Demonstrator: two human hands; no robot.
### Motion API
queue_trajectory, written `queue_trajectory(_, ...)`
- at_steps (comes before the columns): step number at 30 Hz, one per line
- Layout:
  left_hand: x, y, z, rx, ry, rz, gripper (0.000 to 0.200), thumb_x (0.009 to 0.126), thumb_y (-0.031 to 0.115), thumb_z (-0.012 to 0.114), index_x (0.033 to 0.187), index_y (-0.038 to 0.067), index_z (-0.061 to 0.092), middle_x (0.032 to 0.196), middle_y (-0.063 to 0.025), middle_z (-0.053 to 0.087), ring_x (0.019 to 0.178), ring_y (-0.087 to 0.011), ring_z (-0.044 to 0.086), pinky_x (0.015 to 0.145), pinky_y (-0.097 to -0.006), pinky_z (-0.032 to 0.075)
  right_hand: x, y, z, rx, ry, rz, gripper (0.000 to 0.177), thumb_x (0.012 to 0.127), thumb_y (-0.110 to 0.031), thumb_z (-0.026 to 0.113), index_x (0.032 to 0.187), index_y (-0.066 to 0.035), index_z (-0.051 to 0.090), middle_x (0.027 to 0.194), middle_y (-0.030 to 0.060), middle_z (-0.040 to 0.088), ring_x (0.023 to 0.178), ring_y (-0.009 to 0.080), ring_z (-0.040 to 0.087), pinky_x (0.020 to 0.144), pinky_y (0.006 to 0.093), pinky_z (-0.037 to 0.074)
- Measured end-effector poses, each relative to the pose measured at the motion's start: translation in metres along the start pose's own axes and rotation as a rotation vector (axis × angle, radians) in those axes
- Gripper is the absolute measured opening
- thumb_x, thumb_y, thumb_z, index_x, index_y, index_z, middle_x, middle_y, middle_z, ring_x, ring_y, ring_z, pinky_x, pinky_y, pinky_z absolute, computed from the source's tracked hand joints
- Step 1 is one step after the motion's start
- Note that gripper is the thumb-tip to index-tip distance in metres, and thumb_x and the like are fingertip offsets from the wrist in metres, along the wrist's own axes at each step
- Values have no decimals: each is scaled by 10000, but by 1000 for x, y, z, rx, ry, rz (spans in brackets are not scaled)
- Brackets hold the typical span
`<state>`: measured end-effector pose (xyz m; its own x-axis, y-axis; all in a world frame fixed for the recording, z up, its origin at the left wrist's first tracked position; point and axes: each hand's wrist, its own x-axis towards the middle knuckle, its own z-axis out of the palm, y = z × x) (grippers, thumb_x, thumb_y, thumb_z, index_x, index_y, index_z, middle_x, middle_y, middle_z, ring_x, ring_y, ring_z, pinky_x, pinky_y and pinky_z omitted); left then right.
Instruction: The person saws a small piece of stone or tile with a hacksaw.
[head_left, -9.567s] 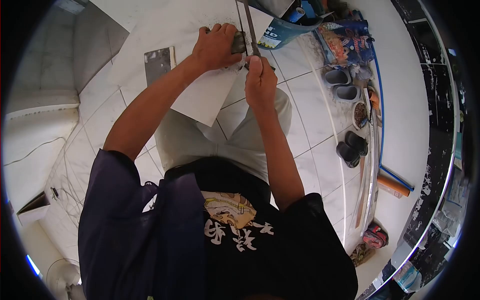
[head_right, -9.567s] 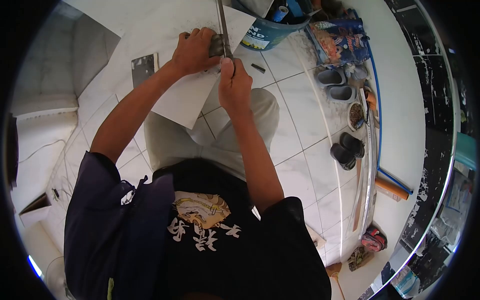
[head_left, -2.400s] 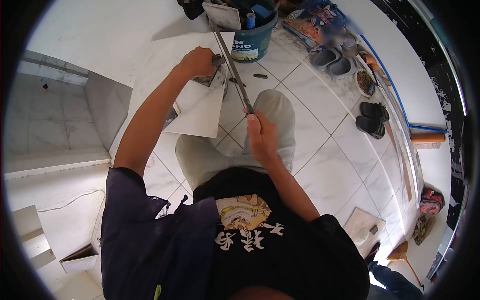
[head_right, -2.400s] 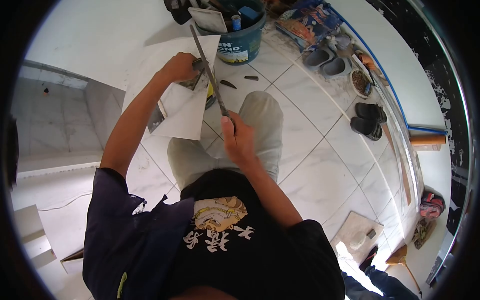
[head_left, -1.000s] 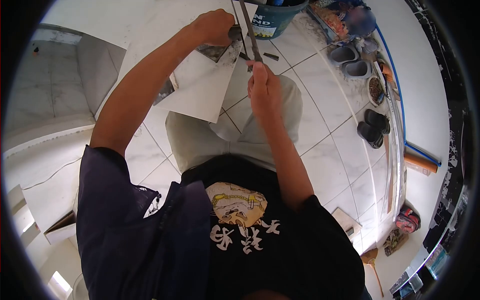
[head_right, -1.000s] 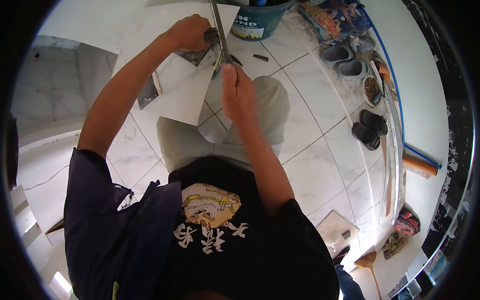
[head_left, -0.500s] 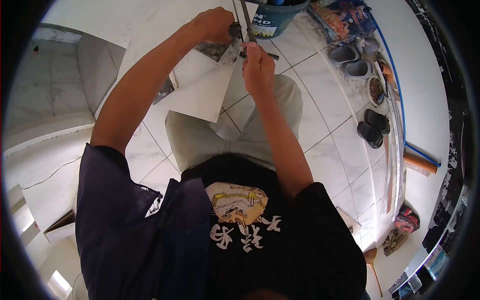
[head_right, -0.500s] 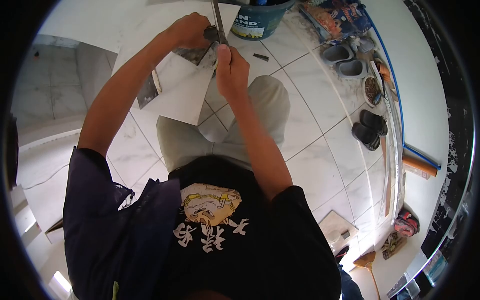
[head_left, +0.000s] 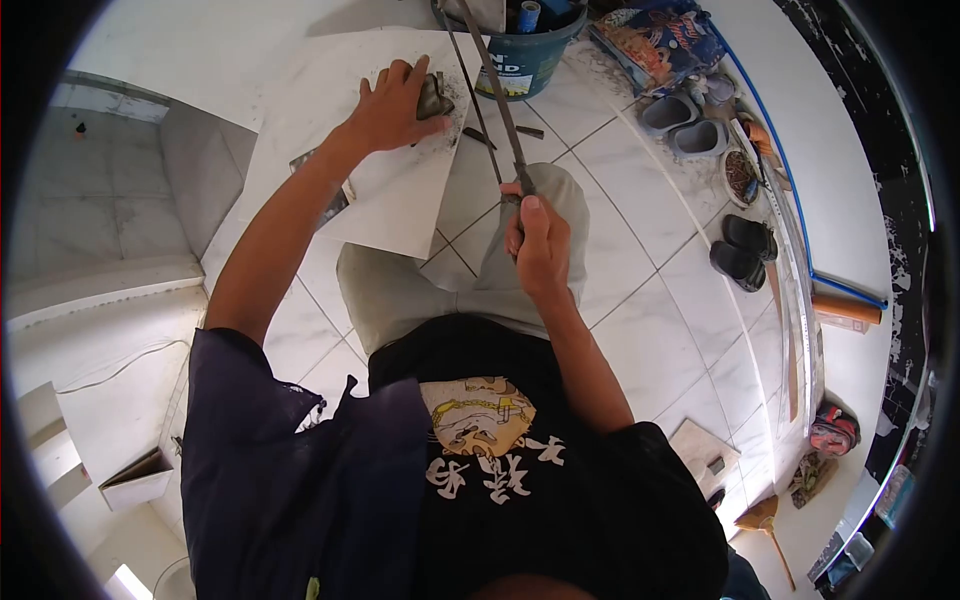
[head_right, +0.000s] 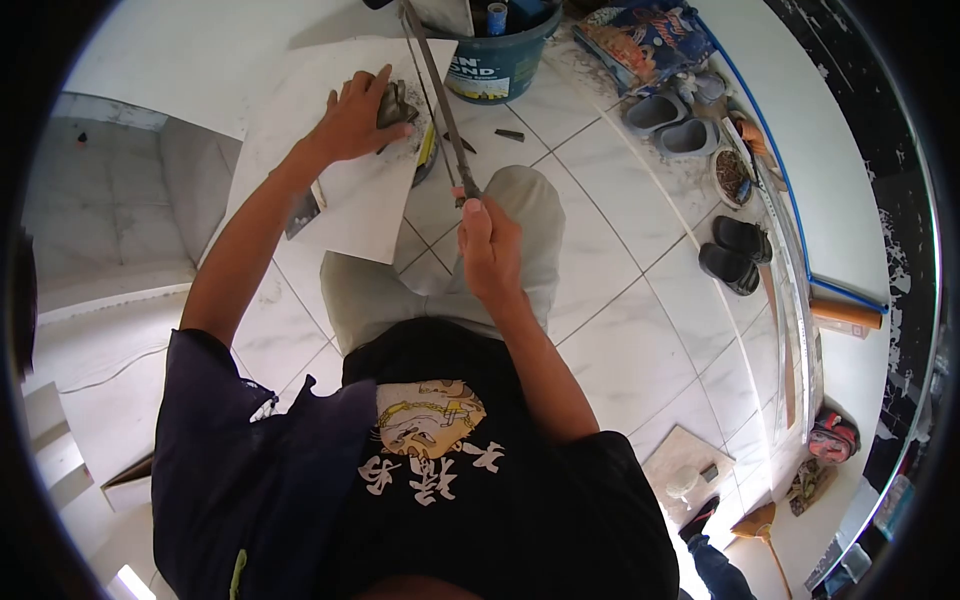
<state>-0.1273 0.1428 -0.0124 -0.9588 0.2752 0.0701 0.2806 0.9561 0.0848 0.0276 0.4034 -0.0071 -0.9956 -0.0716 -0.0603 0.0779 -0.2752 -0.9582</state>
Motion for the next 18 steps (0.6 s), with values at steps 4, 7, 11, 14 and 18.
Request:
queue_trajectory(4, -4, -10, 18, -120, -7, -19, 981, 783, 410, 813, 1583, 27, 395, 1454, -244, 449, 1353, -437, 454, 1158, -511, 377, -9, 8, 0, -15, 7, 12, 394, 1124, -296, 473, 1206, 39, 663, 606, -72, 414, 529, 26, 364, 495, 249, 297)
queue_trajectory(7, 3, -10, -6, -273, -47, -37, 884, 759, 409, 824, 1494, 32, 507, 1413, -191, 499, 1351, -409, 471, 1163, -518, 370, -15, 7, 1, 6, 14, 32, 398, 1121, -299, 485, 1200, 44, 672, 607, -70, 414, 534, 24, 363, 498, 252, 296)
queue_trajectory(11, 13, 4, -17, -301, -24, -1, 808, 725, 398, 839, 1412, 53, 587, 1369, -143, 534, 1336, -375, 489, 1146, -532, 375, -18, 11, 2, -73, 20, 14, 402, 1117, -300, 501, 1188, 52, 680, 623, -66, 425, 557, 26, 375, 512, 256, 304)
queue_trajectory(14, 9, 2, 16, -193, 63, -27, 798, 725, 395, 838, 1406, 65, 587, 1342, -138, 542, 1313, -361, 500, 1137, -519, 380, -13, 20, 6, -149, 37, 2, 404, 1112, -299, 513, 1176, 62, 681, 643, -65, 435, 583, 30, 390, 529, 259, 315)
queue_trajectory(18, 2, 0, 27, -174, 155, 42, 786, 723, 395, 837, 1395, 73, 588, 1309, -131, 549, 1287, -352, 509, 1123, -506, 379, -9, 35, 0, -86, 60, 62, 390, 1110, -294, 517, 1192, 48, 684, 665, -63, 444, 611, 28, 393, 547, 251, 320)
